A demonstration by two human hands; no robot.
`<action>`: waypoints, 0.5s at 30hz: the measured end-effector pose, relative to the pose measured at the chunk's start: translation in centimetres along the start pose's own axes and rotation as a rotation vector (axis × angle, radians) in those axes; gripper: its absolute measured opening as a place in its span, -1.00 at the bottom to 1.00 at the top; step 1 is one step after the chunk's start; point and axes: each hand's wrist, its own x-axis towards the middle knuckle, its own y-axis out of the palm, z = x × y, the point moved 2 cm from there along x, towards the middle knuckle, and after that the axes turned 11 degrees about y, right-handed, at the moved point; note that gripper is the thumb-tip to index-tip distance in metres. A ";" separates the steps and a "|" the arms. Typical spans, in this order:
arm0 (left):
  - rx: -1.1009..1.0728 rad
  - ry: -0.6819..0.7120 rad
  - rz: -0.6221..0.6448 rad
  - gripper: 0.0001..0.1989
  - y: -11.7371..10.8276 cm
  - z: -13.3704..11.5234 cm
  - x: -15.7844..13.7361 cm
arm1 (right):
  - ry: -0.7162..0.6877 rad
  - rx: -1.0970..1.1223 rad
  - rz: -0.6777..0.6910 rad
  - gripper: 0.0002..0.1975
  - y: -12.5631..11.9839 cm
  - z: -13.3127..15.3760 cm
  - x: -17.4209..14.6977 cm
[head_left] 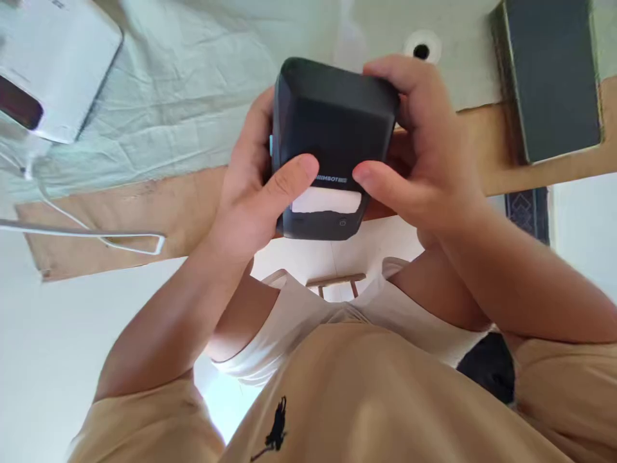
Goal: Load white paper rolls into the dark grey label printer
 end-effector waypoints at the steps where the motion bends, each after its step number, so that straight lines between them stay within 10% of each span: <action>1: -0.021 0.003 -0.010 -0.38 0.4 -0.2 0.1 | -0.007 0.005 0.004 -0.14 0.1 0.0 0.0; 15: -0.049 -0.187 -0.302 -0.47 1.4 -0.7 0.6 | -0.121 -0.036 0.034 -0.18 0.3 0.4 -0.3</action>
